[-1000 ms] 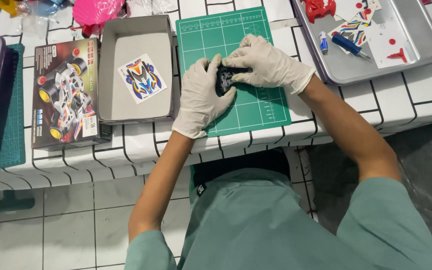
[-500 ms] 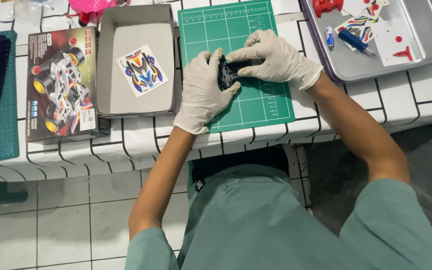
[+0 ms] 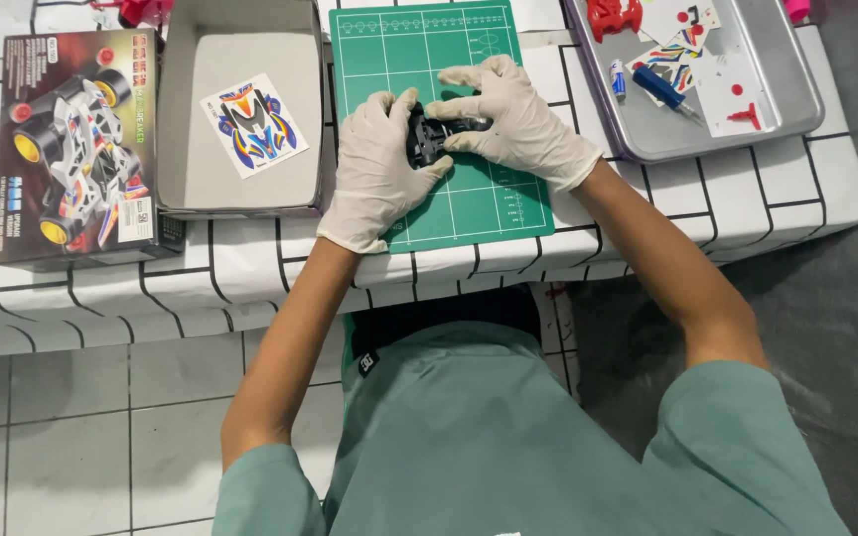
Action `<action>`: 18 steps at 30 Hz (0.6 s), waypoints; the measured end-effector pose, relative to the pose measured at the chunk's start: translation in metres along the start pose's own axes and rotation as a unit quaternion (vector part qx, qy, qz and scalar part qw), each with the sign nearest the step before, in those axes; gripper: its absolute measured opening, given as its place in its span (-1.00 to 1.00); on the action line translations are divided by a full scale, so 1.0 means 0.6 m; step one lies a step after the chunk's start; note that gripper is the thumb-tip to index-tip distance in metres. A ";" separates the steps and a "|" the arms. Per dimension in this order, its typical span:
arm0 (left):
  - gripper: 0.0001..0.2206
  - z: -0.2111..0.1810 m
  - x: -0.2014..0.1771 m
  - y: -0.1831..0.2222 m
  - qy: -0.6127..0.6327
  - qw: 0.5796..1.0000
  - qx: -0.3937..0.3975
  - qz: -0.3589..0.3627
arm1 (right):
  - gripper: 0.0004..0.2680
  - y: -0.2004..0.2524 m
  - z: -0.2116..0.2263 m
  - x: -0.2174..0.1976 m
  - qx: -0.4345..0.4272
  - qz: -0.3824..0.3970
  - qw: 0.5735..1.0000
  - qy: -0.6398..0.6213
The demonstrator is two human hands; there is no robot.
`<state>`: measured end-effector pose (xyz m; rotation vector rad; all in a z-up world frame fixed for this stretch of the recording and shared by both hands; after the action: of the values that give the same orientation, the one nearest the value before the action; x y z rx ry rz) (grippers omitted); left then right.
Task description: Assembling a small plastic toy car chassis by installing gears and other internal components
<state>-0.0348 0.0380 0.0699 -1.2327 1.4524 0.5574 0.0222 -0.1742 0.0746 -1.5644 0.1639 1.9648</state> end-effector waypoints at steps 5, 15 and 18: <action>-0.19 0.003 -0.006 -0.003 0.023 1.000 0.002 -0.005 | -0.63 0.001 0.000 0.003 -0.013 -0.026 1.000 -0.007; -0.15 0.009 0.003 -0.002 0.035 0.999 -0.004 0.005 | -0.70 -0.003 0.018 -0.026 0.035 0.023 0.996 -0.085; -0.16 0.010 0.004 -0.005 0.037 0.999 -0.003 -0.002 | -0.66 -0.003 0.006 -0.029 -0.004 0.051 0.998 -0.028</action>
<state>-0.0292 0.0413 0.0667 -1.2725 1.5113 0.5185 0.0220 -0.1781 0.0923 -1.5301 0.2179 2.0887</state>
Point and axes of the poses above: each hand's wrist, its own y-axis away from the middle knuckle, its own x-axis out of the palm, z = x × y, the point moved 2 cm from there along -y, towards the middle knuckle, and after that the axes turned 11 degrees about z, right-handed, at the moved point
